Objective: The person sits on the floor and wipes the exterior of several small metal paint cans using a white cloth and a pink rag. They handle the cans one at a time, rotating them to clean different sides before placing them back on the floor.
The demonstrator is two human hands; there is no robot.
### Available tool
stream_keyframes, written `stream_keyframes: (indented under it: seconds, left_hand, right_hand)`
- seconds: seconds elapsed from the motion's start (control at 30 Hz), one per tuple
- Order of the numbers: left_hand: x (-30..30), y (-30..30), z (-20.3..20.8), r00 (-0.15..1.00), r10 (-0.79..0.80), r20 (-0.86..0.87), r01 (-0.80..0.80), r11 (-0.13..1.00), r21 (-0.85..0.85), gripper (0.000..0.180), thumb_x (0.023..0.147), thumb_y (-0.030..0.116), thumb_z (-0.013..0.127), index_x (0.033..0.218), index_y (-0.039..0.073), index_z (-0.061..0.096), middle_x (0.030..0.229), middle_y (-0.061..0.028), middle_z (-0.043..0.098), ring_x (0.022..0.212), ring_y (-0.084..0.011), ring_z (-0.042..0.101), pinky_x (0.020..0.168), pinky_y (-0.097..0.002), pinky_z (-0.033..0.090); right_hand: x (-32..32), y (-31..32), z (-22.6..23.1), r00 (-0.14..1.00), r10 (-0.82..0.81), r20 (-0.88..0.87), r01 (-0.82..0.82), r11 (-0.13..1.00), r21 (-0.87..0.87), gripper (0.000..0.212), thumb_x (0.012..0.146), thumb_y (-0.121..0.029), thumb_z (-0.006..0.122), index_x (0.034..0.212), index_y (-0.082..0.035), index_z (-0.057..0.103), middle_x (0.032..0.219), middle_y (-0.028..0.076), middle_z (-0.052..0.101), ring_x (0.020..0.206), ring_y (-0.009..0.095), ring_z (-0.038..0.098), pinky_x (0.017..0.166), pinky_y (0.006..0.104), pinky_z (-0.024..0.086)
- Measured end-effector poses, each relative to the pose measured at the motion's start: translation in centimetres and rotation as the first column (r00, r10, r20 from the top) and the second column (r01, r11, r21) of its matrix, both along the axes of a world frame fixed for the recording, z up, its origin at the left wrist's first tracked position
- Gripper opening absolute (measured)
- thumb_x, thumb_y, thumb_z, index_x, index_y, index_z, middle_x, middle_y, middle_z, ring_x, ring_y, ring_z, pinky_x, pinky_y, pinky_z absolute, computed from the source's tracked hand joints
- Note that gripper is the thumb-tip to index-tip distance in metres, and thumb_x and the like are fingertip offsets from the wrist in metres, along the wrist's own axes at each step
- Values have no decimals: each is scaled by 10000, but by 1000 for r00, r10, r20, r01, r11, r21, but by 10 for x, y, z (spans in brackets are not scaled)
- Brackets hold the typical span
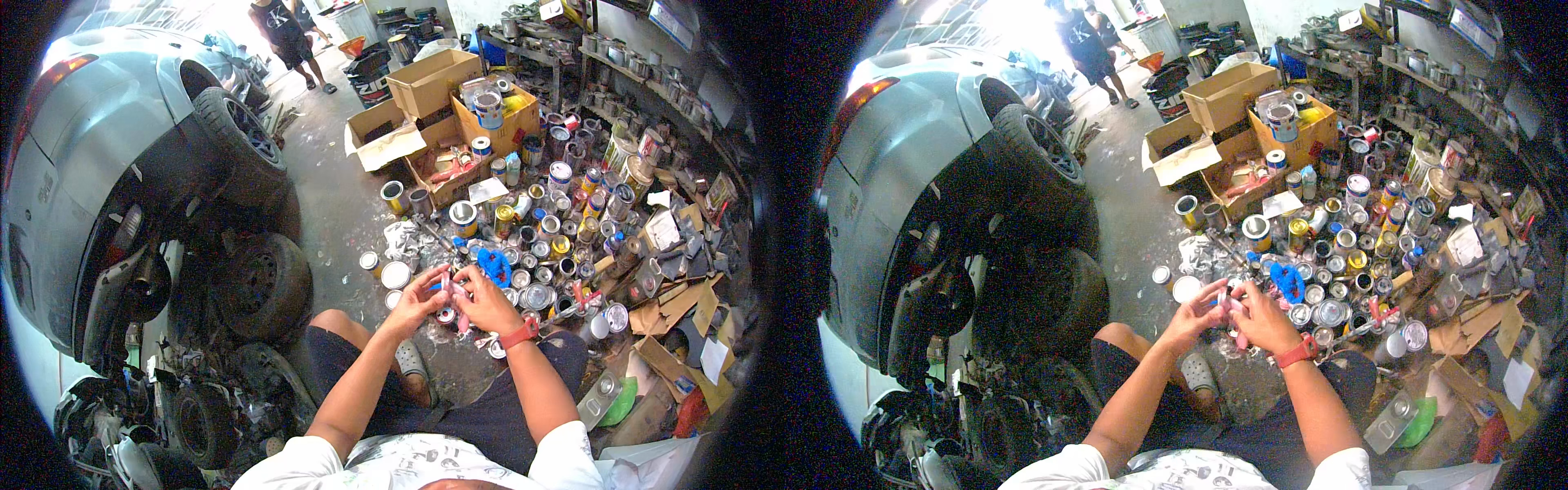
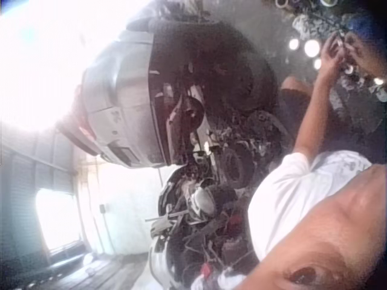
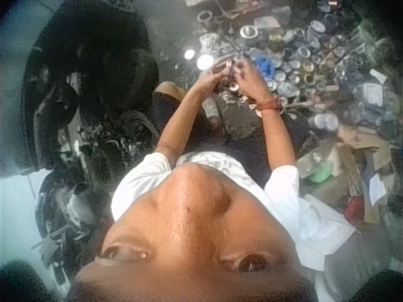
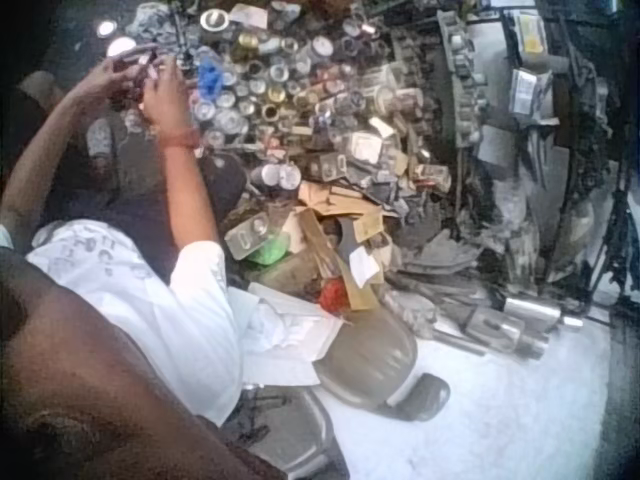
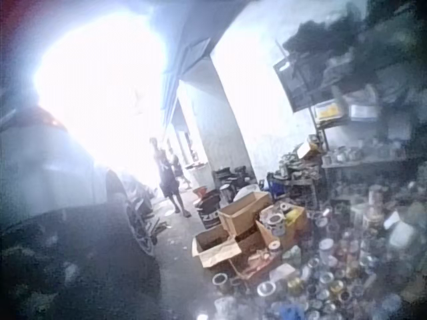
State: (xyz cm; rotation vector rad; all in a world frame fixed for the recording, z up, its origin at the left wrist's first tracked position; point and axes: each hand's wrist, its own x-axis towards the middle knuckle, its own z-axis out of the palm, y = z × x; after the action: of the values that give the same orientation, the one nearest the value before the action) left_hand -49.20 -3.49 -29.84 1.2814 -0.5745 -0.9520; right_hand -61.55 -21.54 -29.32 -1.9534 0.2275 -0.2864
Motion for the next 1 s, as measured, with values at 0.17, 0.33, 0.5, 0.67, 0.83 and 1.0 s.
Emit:
stream_keyframes:
  seconds: [0.17, 0.33, 0.5, 0.67, 0.83, 1.0]
  left_hand:
    - [0, -7, -6, 978, -53, 202, 60, 998, -28, 744, 970, 280, 819, 1605, 108, 469, 1580, -51, 528, 1329, -205, 576, 1083, -406, 519]
    - [2, -11, -10, 964, -81, 252, 73, 997, 41, 768, 977, 311, 808, 1619, 98, 444, 1579, -95, 535, 1381, -253, 569, 1130, -424, 490]
    - [8, -9, -7, 993, 13, -116, -5, 998, 64, 682, 1021, 388, 744, 1616, 192, 475, 1526, -29, 560, 1233, -133, 616, 929, -301, 575]
    - [9, -10, -12, 973, -29, -227, 27, 1000, -11, 716, 1008, 406, 748, 1625, 191, 455, 1554, -22, 531, 1254, -149, 622, 974, -347, 597]
    - [5, -13, -20, 973, -6, -231, 3, 1000, -13, 752, 997, 422, 747, 1636, 188, 428, 1558, -50, 526, 1282, -203, 635, 998, -381, 598]
    - [8, -11, -17, 950, 117, -288, -127, 992, -17, 740, 977, 442, 776, 1613, 217, 471, 1426, -13, 601, 1227, -155, 630, 946, -341, 589]
  right_hand:
    - [3, -15, -15, 990, 109, -88, -44, 836, 547, 316, 1055, -184, 663, 1305, -24, 552, 904, 139, 782, 789, 202, 764, 697, 346, 579]
    - [16, -18, -37, 997, -40, -59, 59, 929, 365, 306, 1068, -104, 633, 1334, -22, 504, 1031, 146, 779, 871, 165, 762, 716, 318, 595]
    - [11, -16, -20, 994, 23, 104, -89, 722, 686, 264, 1072, -85, 625, 1303, -42, 504, 1054, 101, 762, 876, 138, 733, 732, 282, 583]
    - [16, -22, -32, 993, 87, 82, -119, 671, 732, 287, 1075, -95, 628, 1325, -58, 493, 987, 77, 738, 817, 120, 709, 676, 262, 569]
    - [20, -14, -26, 950, -307, 56, 299, 946, 124, 161, 898, -135, 810, 984, -10, 754, 1024, 135, 728, 991, 271, 695, 856, 394, 554]
    - [13, -5, -11, 993, -61, 103, 74, 989, -125, 285, 930, -254, 779, 1119, -41, 779, 1131, 145, 739, 1032, 285, 709, 907, 406, 555]
